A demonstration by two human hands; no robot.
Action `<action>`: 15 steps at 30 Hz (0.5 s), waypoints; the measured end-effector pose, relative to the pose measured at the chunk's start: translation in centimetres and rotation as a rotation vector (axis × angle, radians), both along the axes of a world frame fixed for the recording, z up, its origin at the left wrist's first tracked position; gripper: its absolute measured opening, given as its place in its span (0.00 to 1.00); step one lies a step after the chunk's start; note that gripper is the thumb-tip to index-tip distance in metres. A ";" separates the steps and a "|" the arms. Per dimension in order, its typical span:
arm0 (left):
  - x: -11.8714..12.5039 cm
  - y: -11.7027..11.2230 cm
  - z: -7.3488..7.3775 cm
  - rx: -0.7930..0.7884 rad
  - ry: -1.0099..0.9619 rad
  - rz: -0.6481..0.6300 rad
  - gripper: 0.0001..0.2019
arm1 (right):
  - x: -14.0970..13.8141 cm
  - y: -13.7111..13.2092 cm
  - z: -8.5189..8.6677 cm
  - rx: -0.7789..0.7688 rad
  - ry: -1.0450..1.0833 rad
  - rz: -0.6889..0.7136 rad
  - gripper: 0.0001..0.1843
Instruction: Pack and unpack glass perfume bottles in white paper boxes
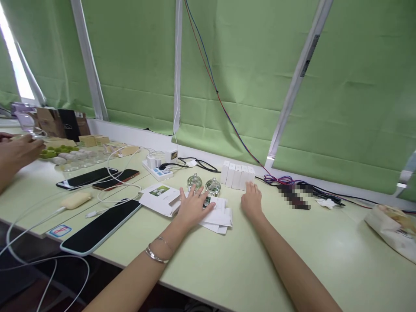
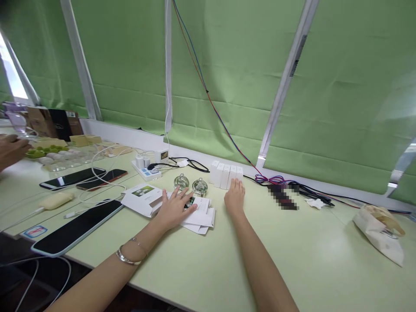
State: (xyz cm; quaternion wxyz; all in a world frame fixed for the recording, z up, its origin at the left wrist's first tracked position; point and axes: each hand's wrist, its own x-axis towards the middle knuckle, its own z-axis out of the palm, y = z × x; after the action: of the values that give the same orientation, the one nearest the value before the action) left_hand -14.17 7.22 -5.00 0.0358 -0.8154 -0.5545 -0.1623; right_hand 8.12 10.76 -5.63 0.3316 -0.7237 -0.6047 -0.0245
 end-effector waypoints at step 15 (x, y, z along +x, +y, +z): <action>11.6 11.1 9.0 0.114 -0.007 -0.102 0.30 | 4.4 -7.7 -2.5 -0.232 -0.022 -0.028 0.22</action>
State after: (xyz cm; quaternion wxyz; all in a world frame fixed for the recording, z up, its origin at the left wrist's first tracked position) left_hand -2.57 18.32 3.99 0.0717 -0.8387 -0.5021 -0.1982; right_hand 12.53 3.05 -8.10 0.2384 -0.7654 -0.5969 0.0330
